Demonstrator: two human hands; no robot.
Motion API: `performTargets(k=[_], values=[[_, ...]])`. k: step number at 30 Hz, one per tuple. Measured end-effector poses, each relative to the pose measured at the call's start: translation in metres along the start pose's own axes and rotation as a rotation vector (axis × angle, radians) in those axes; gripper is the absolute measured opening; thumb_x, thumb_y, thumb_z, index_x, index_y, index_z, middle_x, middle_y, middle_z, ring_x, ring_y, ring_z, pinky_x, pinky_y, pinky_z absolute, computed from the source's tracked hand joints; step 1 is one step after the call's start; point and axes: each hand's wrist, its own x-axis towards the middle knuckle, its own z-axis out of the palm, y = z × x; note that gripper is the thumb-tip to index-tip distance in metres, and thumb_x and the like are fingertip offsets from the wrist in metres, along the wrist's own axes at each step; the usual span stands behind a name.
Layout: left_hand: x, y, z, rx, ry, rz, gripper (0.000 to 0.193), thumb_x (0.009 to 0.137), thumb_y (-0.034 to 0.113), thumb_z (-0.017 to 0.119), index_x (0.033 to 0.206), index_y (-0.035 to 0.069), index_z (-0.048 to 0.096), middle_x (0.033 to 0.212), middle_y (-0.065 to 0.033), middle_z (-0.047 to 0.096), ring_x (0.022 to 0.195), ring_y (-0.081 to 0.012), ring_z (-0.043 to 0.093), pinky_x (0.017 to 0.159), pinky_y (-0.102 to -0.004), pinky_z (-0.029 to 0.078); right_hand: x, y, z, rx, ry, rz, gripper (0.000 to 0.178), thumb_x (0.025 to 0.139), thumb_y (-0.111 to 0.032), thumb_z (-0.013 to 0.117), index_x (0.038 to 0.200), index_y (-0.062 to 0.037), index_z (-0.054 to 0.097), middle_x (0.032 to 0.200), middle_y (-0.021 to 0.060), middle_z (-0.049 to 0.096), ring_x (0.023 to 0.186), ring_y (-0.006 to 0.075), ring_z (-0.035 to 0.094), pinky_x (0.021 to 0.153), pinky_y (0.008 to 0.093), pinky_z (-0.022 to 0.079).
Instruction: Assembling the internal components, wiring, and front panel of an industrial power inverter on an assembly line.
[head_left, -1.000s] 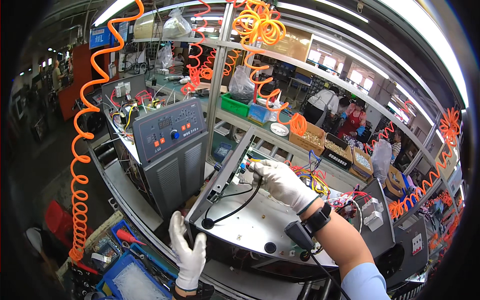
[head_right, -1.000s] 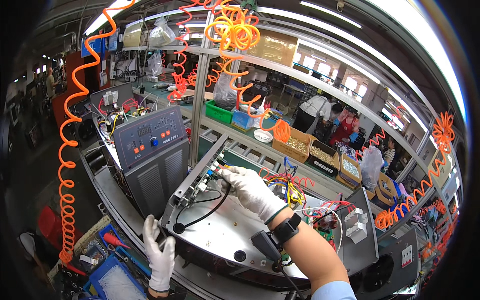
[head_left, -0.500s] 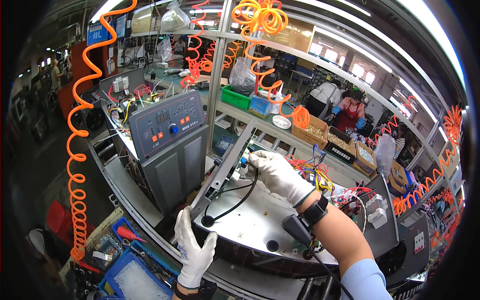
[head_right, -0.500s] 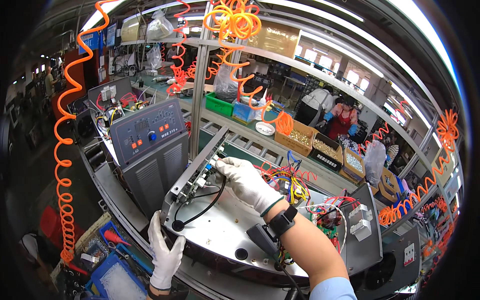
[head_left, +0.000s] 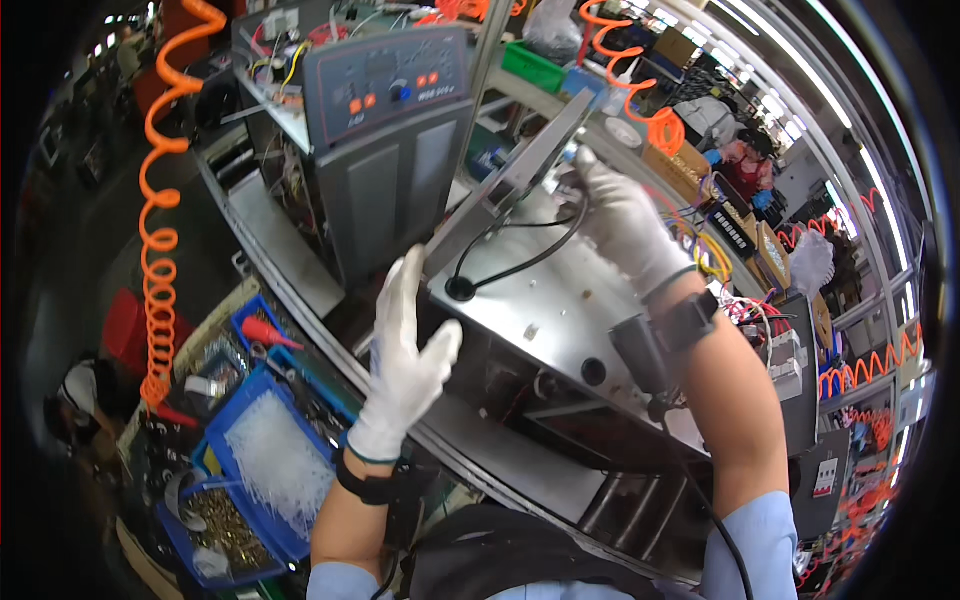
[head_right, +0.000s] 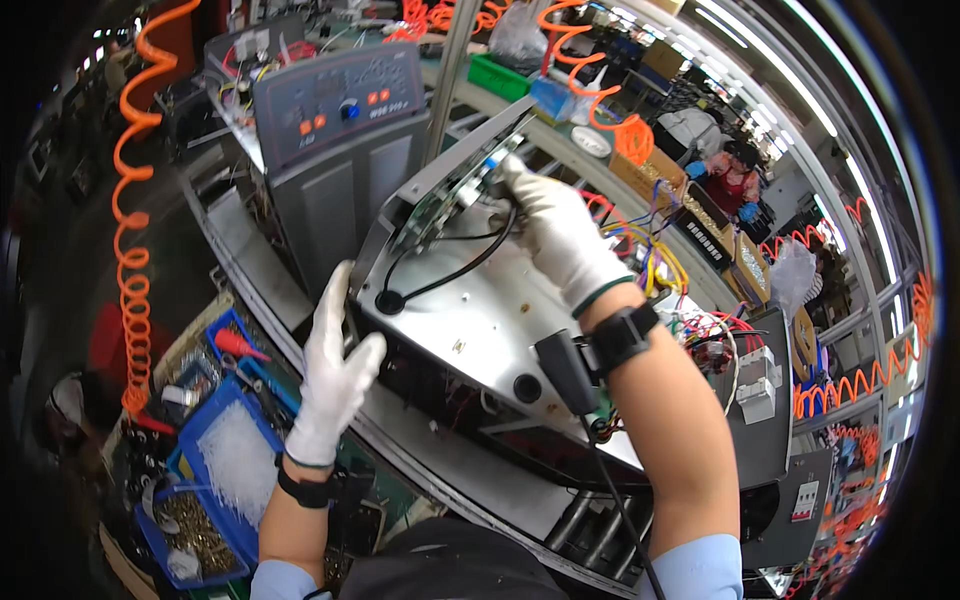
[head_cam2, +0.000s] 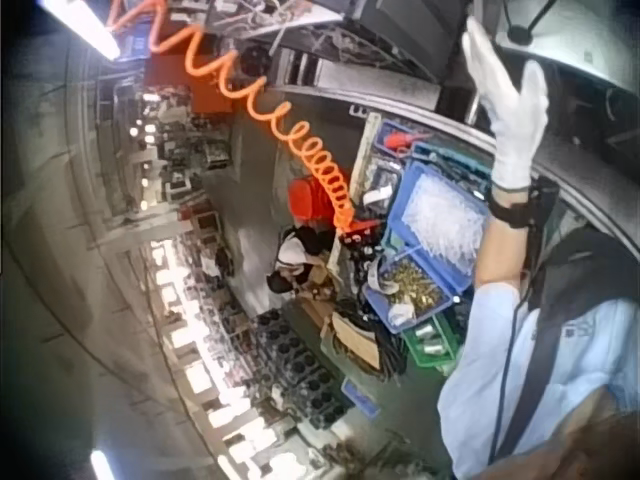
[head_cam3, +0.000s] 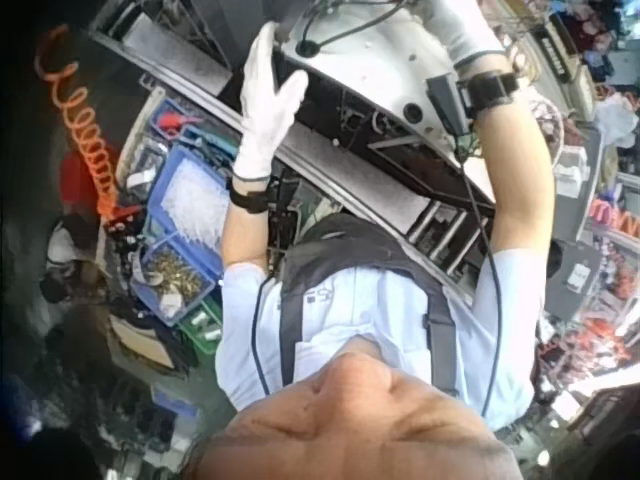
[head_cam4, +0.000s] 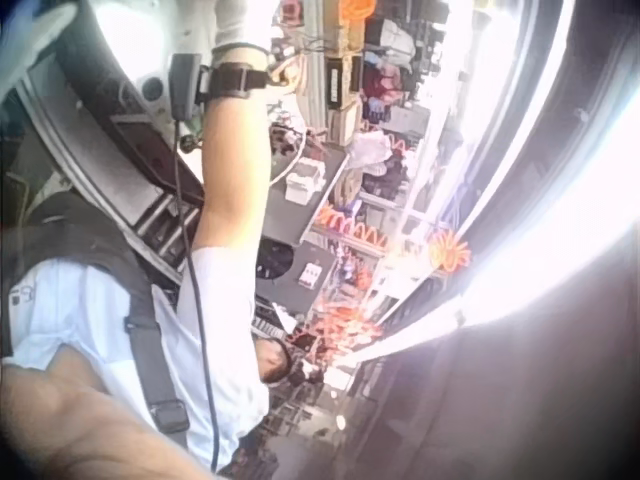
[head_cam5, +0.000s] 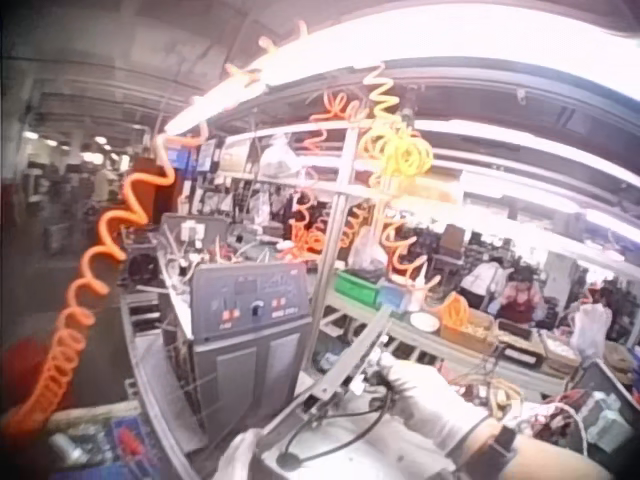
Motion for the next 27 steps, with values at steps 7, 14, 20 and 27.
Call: performTargets(k=[7,14,20,27], values=[[-0.074,-0.060,0.005,-0.507,0.476,-0.340,0.023,0.091,0.001,0.049,0.114,0.001,0.056,0.101,-0.0061,0.062,0.087,-0.0149,0.059,0.075,-0.0274,0.048,-0.096,-0.042,0.010,-0.377,-0.041,-0.310,0.045,0.099,-0.030,0.047,0.126,0.0058,0.048,0.116,0.0144,0.061,0.103,0.0207,0.061,0.092,0.0311,0.046],[-0.141,-0.116,0.084,-0.142,-0.482,-0.502,0.017,0.082,0.005,0.053,0.095,0.000,0.063,0.086,-0.0218,0.061,0.082,-0.0372,0.061,0.072,-0.0428,0.048,-0.215,0.004,-0.007,-1.810,-0.105,-0.394,0.062,0.065,-0.037,0.075,0.117,-0.0048,0.059,0.123,0.0142,0.057,0.120,0.0364,0.049,0.104,0.0500,0.033],[-0.110,-0.163,0.101,0.059,0.248,-0.442,0.036,0.088,0.007,0.048,0.121,-0.007,0.050,0.110,-0.0193,0.059,0.094,-0.0252,0.061,0.083,-0.0322,0.047,-0.207,0.034,-0.028,-1.970,-0.112,-0.604,0.044,0.059,-0.035,0.075,0.095,-0.0116,0.065,0.105,0.0046,0.063,0.110,0.0297,0.050,0.105,0.0543,0.029],[-0.103,-0.178,0.105,-0.488,0.260,-0.563,0.035,0.095,0.011,0.045,0.126,-0.005,0.046,0.111,-0.0100,0.058,0.098,-0.0155,0.057,0.086,-0.0264,0.045,-0.211,0.036,-0.039,-1.966,-0.106,-0.642,0.042,0.072,-0.047,0.068,0.093,-0.0103,0.063,0.102,0.0059,0.063,0.107,0.0300,0.049,0.102,0.0553,0.030]])
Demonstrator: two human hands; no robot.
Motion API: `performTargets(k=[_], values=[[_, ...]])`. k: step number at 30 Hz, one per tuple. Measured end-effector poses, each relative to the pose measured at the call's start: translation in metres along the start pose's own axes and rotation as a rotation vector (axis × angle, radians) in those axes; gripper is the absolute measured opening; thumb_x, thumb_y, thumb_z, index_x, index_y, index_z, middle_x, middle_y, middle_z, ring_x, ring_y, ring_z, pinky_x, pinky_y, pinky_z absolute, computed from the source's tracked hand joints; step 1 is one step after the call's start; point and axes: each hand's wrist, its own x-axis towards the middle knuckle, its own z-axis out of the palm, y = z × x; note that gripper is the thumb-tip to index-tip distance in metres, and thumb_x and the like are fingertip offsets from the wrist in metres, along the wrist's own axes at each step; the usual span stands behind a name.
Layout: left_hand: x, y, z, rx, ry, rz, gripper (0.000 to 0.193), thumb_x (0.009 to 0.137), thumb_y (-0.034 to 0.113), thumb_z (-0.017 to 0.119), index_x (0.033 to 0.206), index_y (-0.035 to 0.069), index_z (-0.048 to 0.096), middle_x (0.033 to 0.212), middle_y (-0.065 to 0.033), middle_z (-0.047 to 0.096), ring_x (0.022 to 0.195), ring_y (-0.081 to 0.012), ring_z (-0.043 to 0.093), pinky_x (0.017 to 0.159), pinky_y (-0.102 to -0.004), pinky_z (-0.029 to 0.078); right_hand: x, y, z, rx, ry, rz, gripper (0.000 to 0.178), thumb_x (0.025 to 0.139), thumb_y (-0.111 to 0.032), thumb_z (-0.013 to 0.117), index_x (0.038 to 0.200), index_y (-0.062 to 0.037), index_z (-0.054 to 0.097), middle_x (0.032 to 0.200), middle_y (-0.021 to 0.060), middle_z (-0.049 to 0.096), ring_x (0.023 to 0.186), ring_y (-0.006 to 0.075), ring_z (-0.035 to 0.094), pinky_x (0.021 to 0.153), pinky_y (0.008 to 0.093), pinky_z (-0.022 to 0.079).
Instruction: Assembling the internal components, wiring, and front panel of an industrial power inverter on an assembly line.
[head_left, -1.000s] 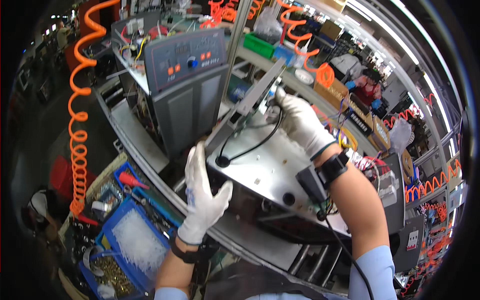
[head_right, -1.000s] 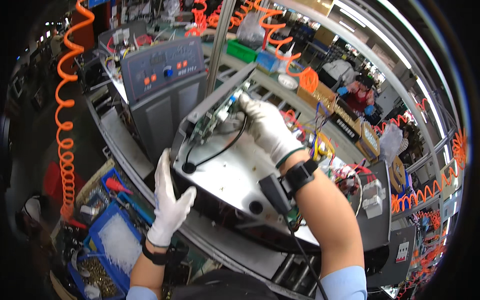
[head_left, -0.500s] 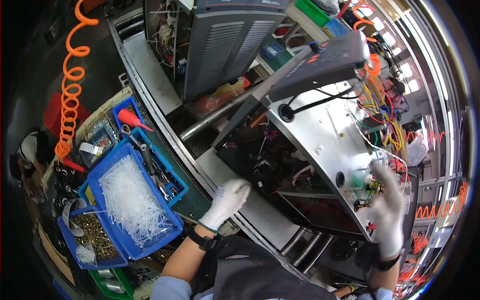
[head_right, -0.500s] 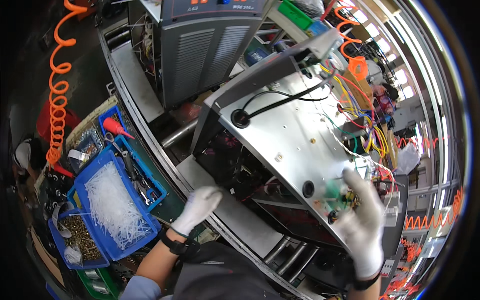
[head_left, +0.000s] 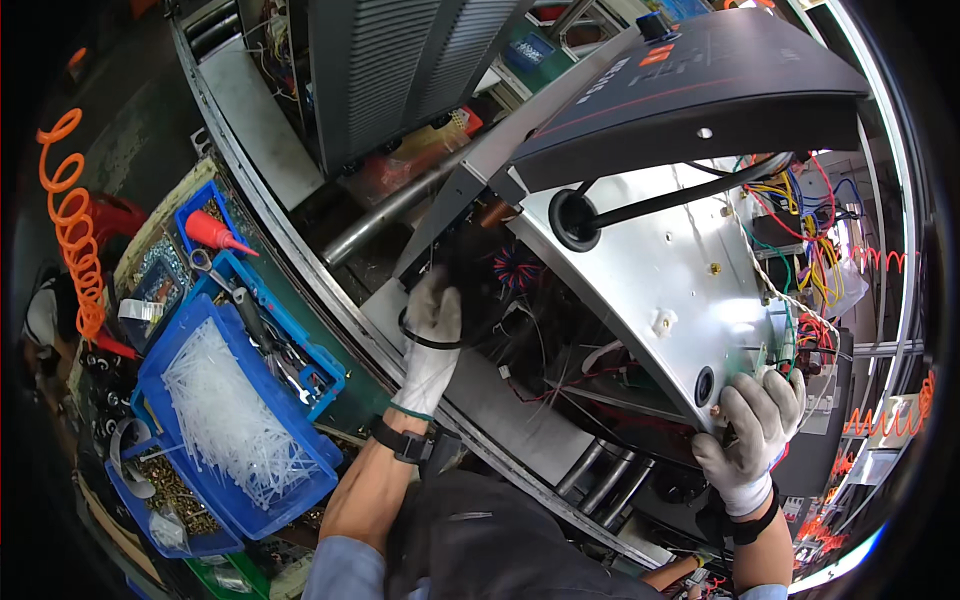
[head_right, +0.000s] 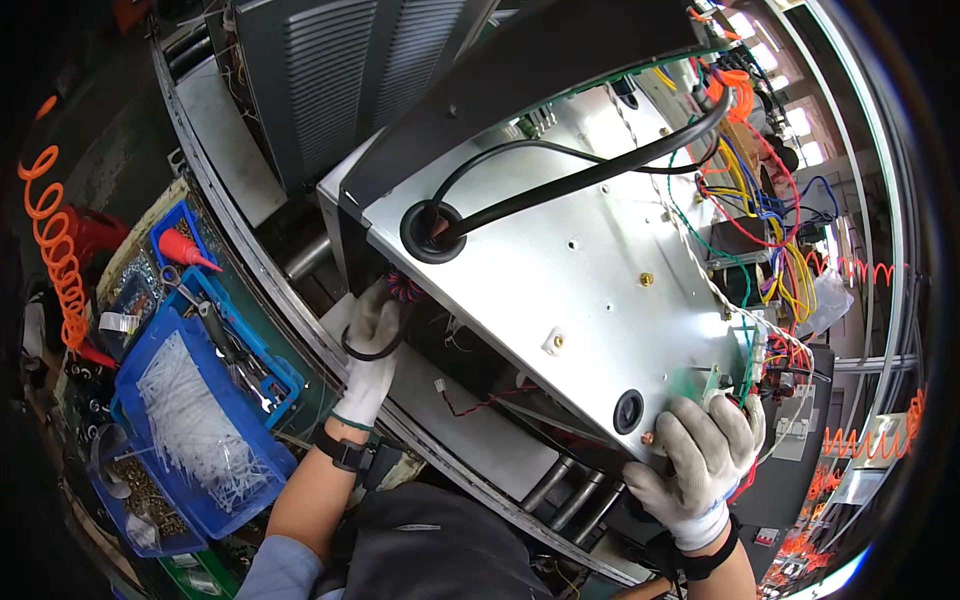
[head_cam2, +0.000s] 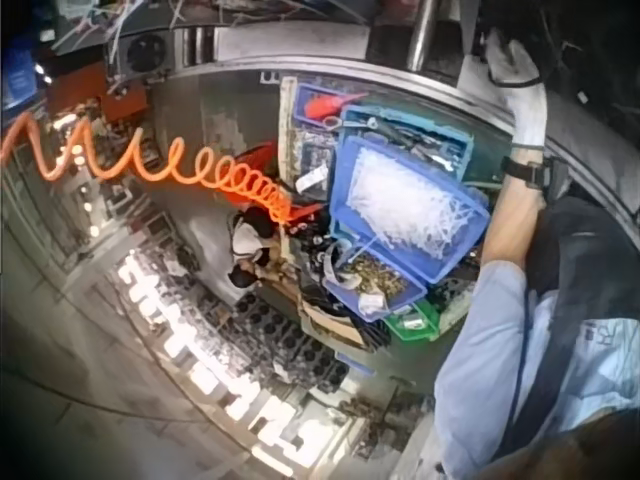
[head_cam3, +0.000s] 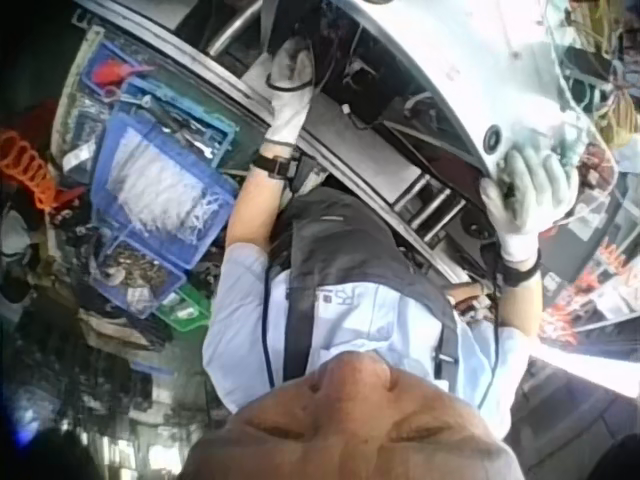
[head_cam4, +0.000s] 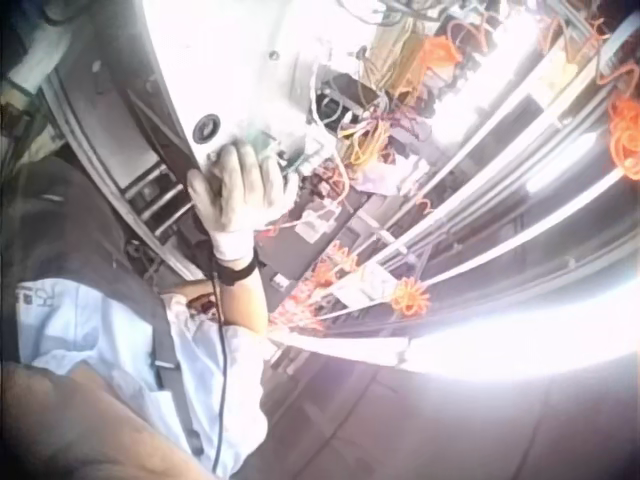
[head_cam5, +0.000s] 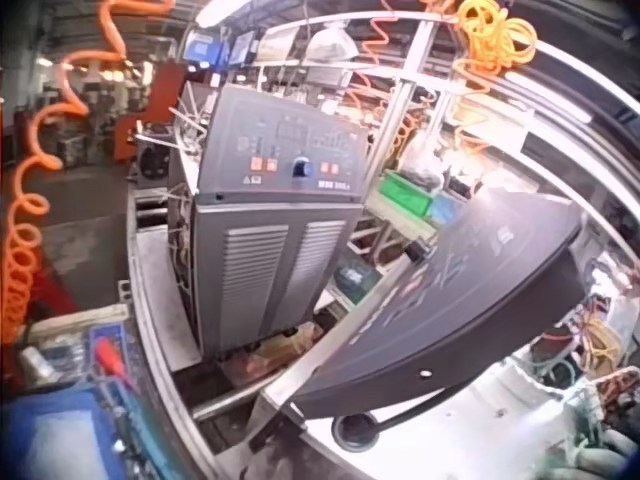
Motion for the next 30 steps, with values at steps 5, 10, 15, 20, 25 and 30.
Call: performTargets(k=[5,10,15,20,25,30], values=[[0.001,-0.024,-0.006,0.087,-0.602,-0.336,0.041,0.093,0.036,0.058,0.105,-0.004,0.062,0.082,-0.0040,0.061,0.077,-0.0133,0.057,0.071,-0.0282,0.046,-0.003,0.001,-0.002,-0.014,-0.068,0.023,0.045,0.077,-0.052,0.064,0.093,-0.0101,0.062,0.102,0.0070,0.063,0.109,0.0308,0.048,0.102,0.0562,0.030],[0.027,-0.005,-0.002,0.127,-0.732,-0.471,0.035,0.094,0.024,0.057,0.118,-0.001,0.061,0.091,-0.0066,0.068,0.080,-0.0117,0.060,0.072,-0.0249,0.046,-0.008,0.005,0.000,-0.010,-0.067,-0.006,0.049,0.082,-0.056,0.059,0.100,-0.0099,0.061,0.104,0.0089,0.063,0.111,0.0317,0.048,0.104,0.0559,0.029],[0.026,-0.025,-0.006,-0.219,-0.639,-0.405,0.025,0.095,0.013,0.054,0.114,-0.003,0.058,0.096,0.0015,0.061,0.090,-0.0038,0.055,0.079,-0.0206,0.045,-0.009,0.003,0.004,-0.001,-0.058,-0.005,0.052,0.083,-0.056,0.059,0.104,-0.0081,0.060,0.107,0.0104,0.062,0.112,0.0347,0.049,0.102,0.0532,0.032],[0.023,0.004,0.015,-0.121,-0.594,-0.316,0.032,0.095,0.014,0.052,0.122,-0.003,0.056,0.100,-0.0019,0.064,0.091,-0.0081,0.058,0.082,-0.0216,0.046,-0.006,0.001,0.001,-0.070,-0.051,0.005,0.054,0.088,-0.056,0.054,0.106,-0.0054,0.058,0.109,0.0125,0.061,0.112,0.0365,0.049,0.099,0.0515,0.033],[0.020,0.038,0.022,-0.013,-0.610,0.061,0.034,0.095,0.021,0.053,0.123,0.001,0.057,0.110,-0.0107,0.064,0.101,-0.0201,0.060,0.090,-0.0298,0.046,-0.006,-0.003,0.007,-0.067,-0.017,-0.015,0.052,0.093,-0.053,0.046,0.106,-0.0044,0.055,0.109,0.0148,0.060,0.112,0.0365,0.049,0.100,0.0512,0.034],[-0.007,0.032,0.034,-0.056,-0.665,0.354,0.031,0.094,0.022,0.051,0.117,0.003,0.058,0.112,-0.0149,0.059,0.107,-0.0312,0.057,0.091,-0.0363,0.045,-0.004,-0.009,0.004,-0.088,-0.042,0.004,0.053,0.094,-0.054,0.041,0.109,-0.0041,0.053,0.108,0.0151,0.059,0.107,0.0337,0.051,0.101,0.0514,0.031]])
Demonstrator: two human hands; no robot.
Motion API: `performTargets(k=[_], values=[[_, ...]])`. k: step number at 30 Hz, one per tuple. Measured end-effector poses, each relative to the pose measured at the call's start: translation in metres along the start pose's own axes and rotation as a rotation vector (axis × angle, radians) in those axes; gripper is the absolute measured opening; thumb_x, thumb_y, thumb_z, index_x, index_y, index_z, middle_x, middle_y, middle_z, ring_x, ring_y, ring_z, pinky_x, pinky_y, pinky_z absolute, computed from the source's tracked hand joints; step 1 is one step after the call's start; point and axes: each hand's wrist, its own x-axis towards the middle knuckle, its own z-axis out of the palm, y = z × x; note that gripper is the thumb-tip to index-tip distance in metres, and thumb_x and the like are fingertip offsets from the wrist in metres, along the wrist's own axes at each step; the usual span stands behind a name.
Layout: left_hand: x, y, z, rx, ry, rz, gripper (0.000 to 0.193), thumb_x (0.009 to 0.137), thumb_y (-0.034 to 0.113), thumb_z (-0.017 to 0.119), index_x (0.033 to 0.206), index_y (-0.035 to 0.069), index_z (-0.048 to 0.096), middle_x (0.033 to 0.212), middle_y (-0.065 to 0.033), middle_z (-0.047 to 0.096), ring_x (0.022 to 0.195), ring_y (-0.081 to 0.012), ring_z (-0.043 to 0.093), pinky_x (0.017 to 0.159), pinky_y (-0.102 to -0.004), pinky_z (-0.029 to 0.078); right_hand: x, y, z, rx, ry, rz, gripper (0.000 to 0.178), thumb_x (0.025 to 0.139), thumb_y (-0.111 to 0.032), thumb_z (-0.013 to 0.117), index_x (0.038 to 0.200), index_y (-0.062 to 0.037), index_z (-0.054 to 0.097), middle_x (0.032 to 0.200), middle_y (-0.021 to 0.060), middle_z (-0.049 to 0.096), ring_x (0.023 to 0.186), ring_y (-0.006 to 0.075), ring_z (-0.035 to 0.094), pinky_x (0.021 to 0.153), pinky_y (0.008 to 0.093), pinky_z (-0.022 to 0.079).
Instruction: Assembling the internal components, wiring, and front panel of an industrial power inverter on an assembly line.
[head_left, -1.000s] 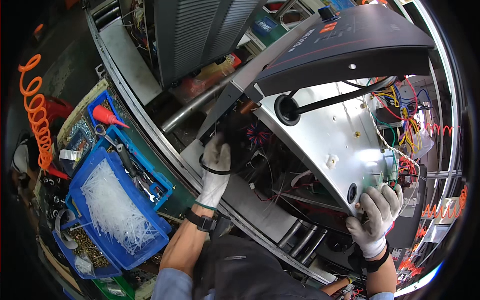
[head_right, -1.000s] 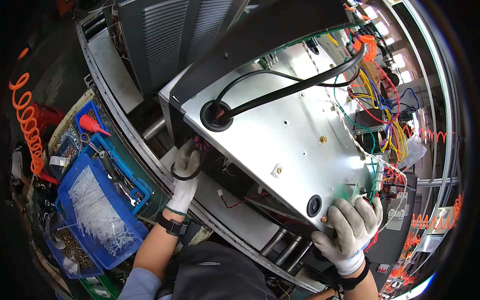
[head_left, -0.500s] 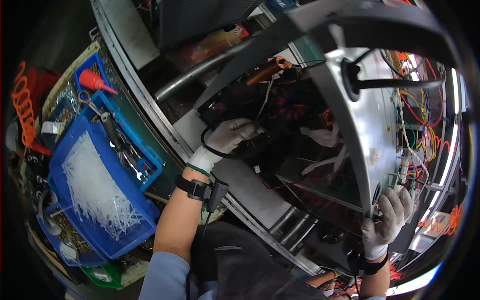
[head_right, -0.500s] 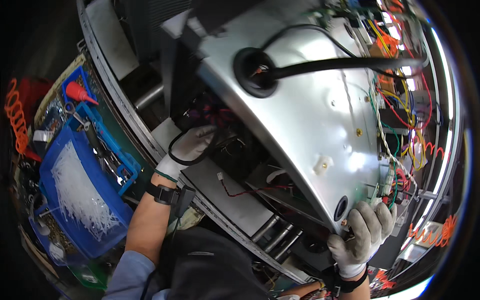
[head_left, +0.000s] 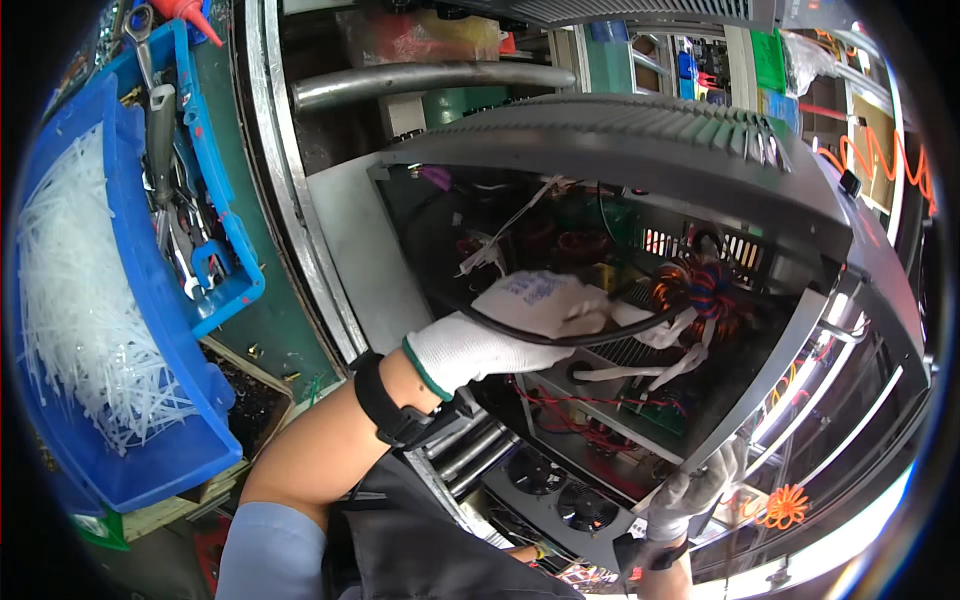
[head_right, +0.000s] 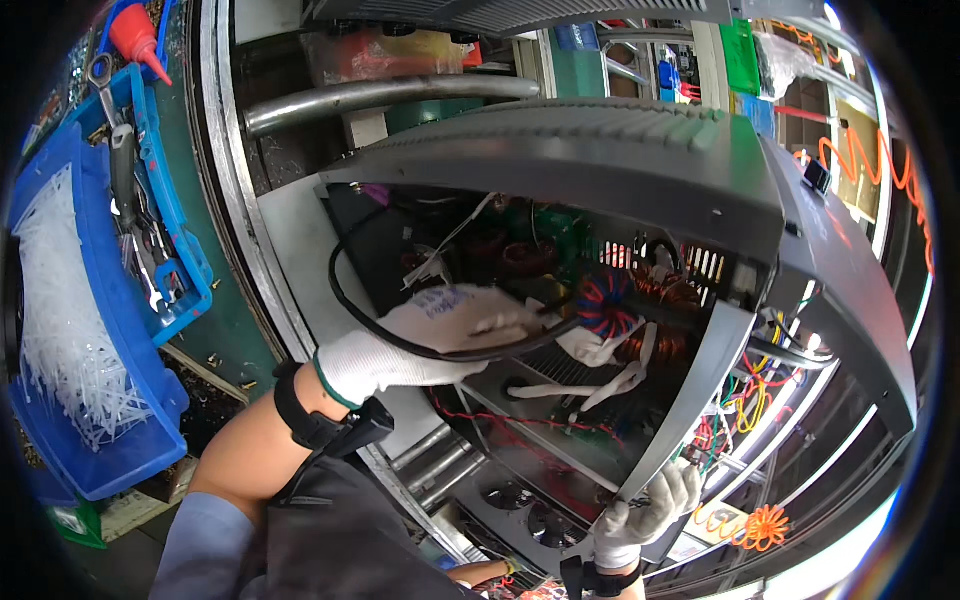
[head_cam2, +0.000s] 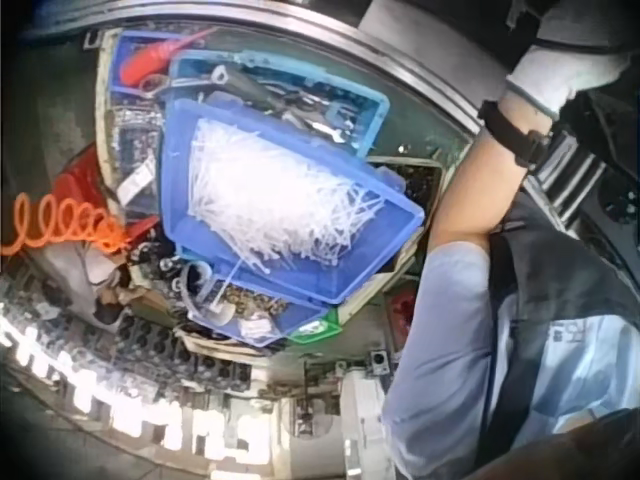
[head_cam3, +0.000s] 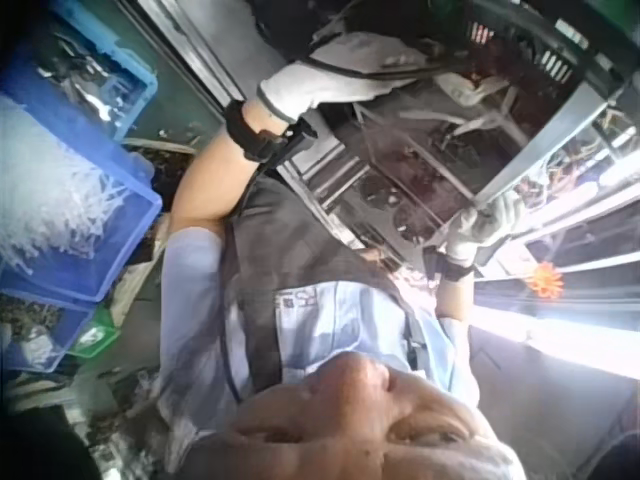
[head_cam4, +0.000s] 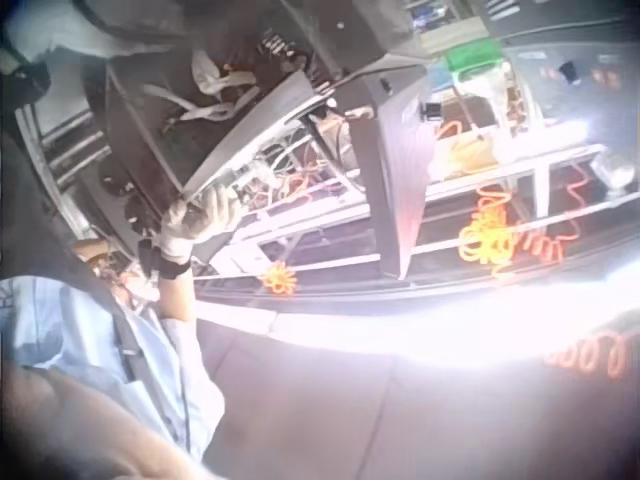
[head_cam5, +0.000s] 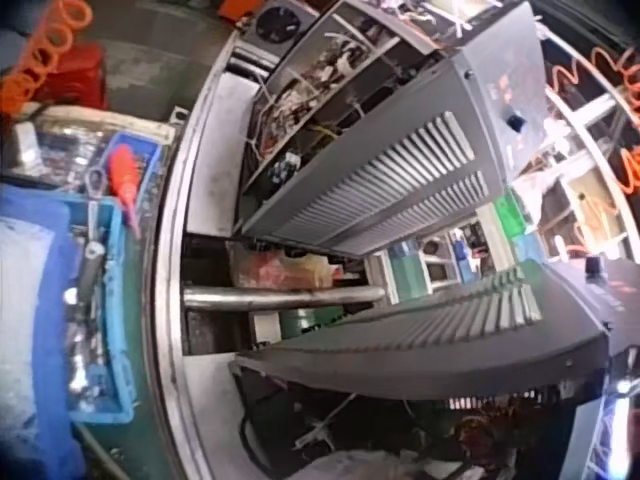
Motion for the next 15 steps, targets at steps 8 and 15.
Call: performTargets(k=[8,15], values=[[0.069,0.017,0.036,-0.011,0.184,0.012,0.022,0.091,0.019,0.053,0.105,0.002,0.057,0.113,-0.0216,0.053,0.103,-0.0354,0.054,0.089,-0.0419,0.044,-0.004,0.002,0.003,0.005,-0.035,0.023,0.052,0.093,-0.055,0.042,0.112,-0.0069,0.050,0.108,0.0135,0.057,0.111,0.0332,0.048,0.103,0.0559,0.027],[0.089,0.010,0.037,-0.032,0.188,0.072,0.021,0.090,0.018,0.054,0.103,0.002,0.058,0.110,-0.0191,0.056,0.099,-0.0295,0.056,0.084,-0.0378,0.046,-0.008,0.007,0.001,0.051,-0.079,0.003,0.052,0.093,-0.057,0.043,0.106,-0.0071,0.053,0.106,0.0125,0.057,0.108,0.0328,0.048,0.103,0.0553,0.029]])
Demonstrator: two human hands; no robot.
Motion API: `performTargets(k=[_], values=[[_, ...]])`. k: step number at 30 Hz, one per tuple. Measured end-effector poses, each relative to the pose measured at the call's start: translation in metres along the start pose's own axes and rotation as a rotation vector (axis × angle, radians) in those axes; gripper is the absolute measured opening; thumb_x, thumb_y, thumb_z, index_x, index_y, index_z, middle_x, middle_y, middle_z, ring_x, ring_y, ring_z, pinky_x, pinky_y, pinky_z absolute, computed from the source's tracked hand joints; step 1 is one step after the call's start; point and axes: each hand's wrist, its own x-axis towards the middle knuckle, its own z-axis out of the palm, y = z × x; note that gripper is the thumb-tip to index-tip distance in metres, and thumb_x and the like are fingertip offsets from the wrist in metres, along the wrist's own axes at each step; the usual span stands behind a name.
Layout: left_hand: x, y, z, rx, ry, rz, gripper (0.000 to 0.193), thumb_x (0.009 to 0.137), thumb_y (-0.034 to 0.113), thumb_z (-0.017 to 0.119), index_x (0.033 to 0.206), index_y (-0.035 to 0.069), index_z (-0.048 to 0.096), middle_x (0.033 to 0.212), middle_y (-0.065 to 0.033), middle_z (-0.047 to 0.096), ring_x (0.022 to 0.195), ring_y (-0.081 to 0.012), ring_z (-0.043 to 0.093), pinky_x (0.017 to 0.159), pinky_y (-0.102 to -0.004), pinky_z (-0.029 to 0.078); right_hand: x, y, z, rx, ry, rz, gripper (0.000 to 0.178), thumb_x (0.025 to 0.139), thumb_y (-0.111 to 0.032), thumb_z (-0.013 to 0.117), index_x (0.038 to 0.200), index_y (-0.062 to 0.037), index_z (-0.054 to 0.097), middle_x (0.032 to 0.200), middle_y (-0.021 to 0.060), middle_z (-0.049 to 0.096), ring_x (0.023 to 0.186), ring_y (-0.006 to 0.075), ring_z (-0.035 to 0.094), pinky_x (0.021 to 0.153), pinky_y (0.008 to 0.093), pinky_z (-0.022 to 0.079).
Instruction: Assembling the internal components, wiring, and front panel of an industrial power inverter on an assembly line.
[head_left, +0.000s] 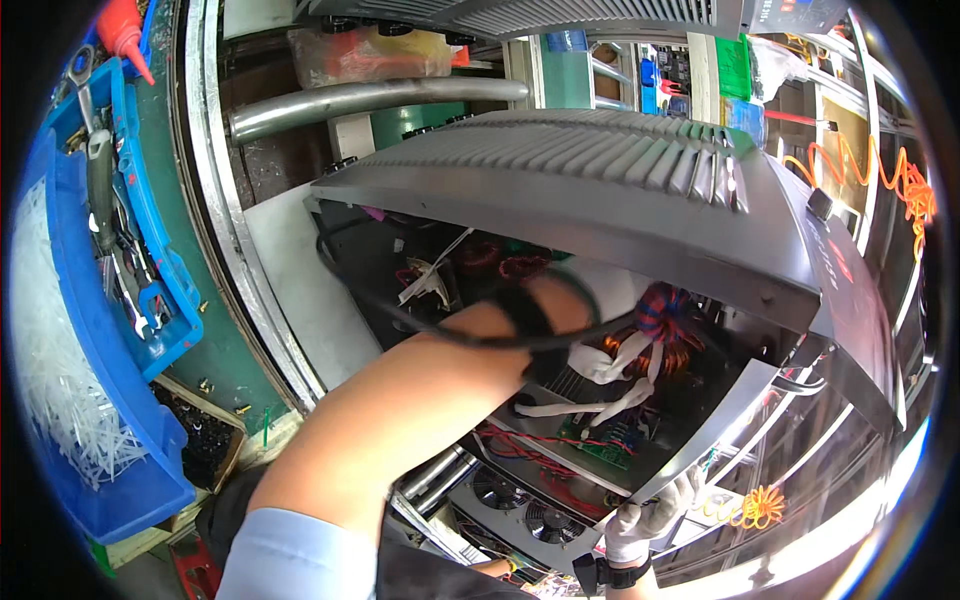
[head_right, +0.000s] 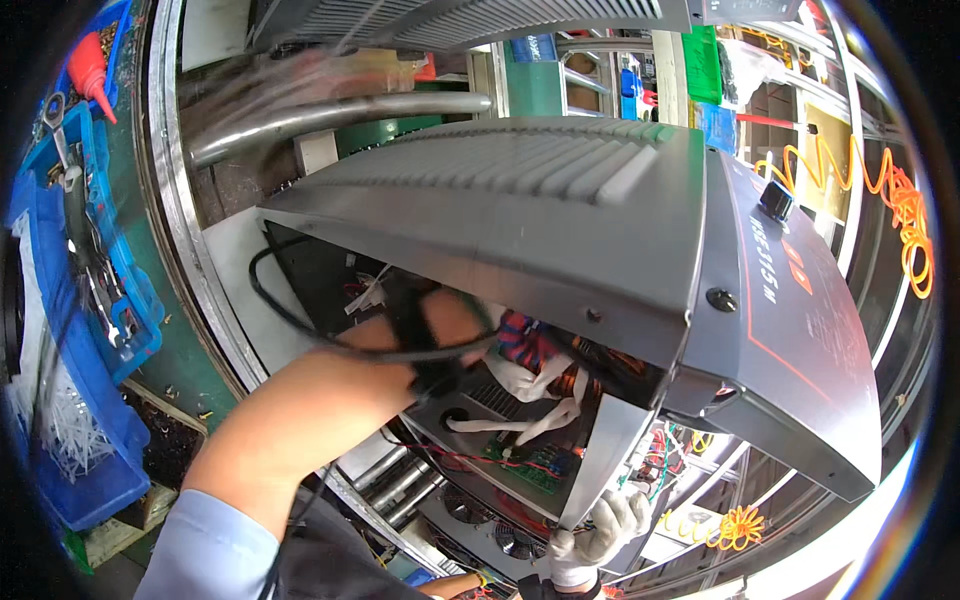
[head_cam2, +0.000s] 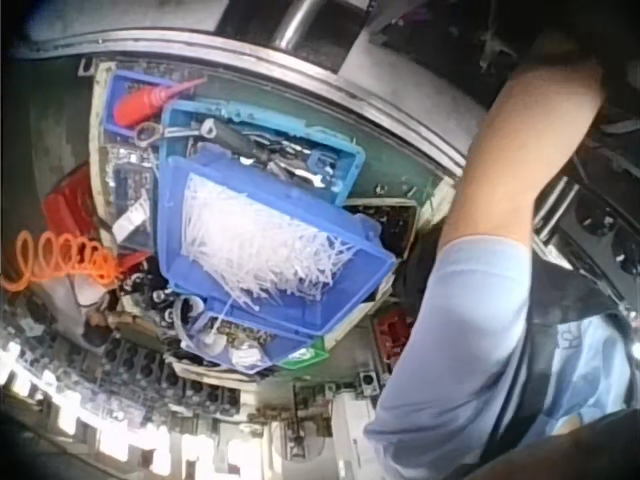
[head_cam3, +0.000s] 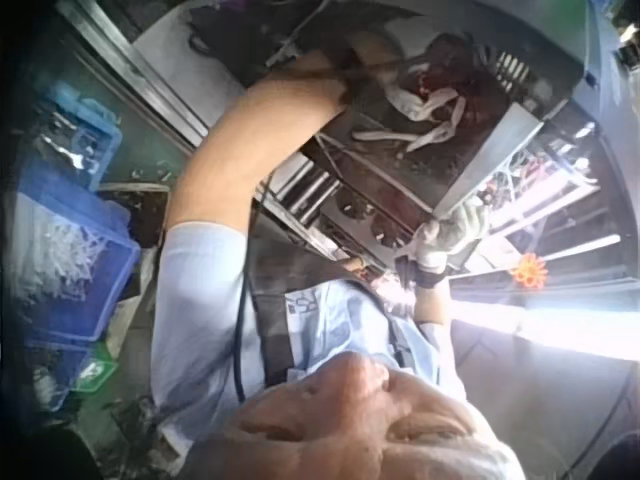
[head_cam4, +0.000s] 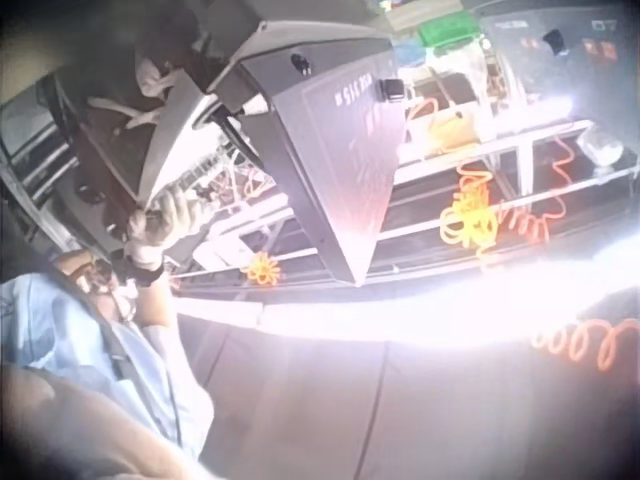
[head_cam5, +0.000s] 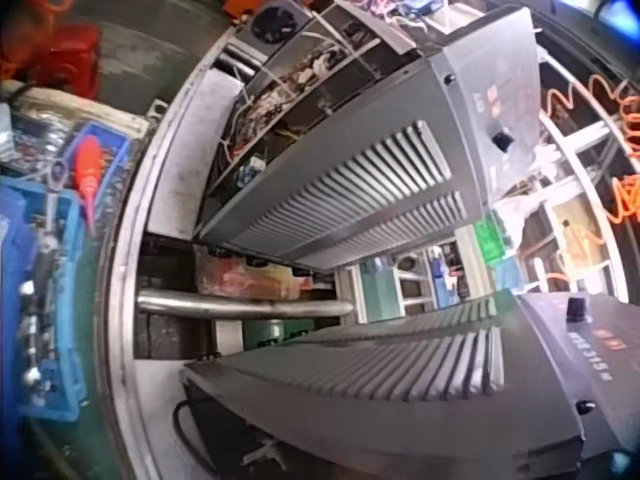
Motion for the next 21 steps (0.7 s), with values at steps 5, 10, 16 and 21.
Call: performTargets(k=[5,10,16,21], values=[[0.013,-0.012,0.008,-0.073,0.012,0.010,0.021,0.090,0.018,0.055,0.102,0.002,0.059,0.104,-0.0163,0.060,0.093,-0.0249,0.059,0.079,-0.0345,0.048,-0.004,0.006,0.001,-0.051,0.022,0.009,0.055,0.093,-0.059,0.042,0.107,-0.0074,0.053,0.106,0.0122,0.057,0.107,0.0331,0.048,0.100,0.0545,0.031],[0.016,-0.011,0.002,-0.088,0.014,0.037,0.020,0.090,0.019,0.055,0.100,0.002,0.061,0.099,-0.0135,0.064,0.087,-0.0204,0.061,0.074,-0.0313,0.050,0.010,-0.007,-0.007,-0.029,0.023,0.016,0.051,0.090,-0.055,0.049,0.106,-0.0075,0.056,0.106,0.0115,0.059,0.105,0.0323,0.050,0.099,0.0519,0.032],[-0.032,0.066,-0.024,0.237,-0.019,-0.019,0.021,0.084,0.010,0.058,0.105,0.005,0.062,0.083,-0.0143,0.061,0.072,-0.0275,0.061,0.062,-0.0372,0.049,0.015,-0.004,-0.006,0.108,0.053,0.011,0.038,0.069,-0.034,0.073,0.097,-0.0102,0.062,0.102,0.0062,0.062,0.103,0.0301,0.049,0.094,0.0491,0.034],[-0.095,0.151,-0.045,0.574,-0.228,0.003,0.015,0.083,0.009,0.061,0.095,0.008,0.069,0.066,-0.0087,0.062,0.067,-0.0237,0.062,0.060,-0.0358,0.050,0.017,-0.004,-0.006,0.128,0.177,-0.032,0.043,0.059,-0.028,0.078,0.095,-0.0114,0.064,0.102,0.0028,0.063,0.100,0.0276,0.051,0.094,0.0487,0.034]])
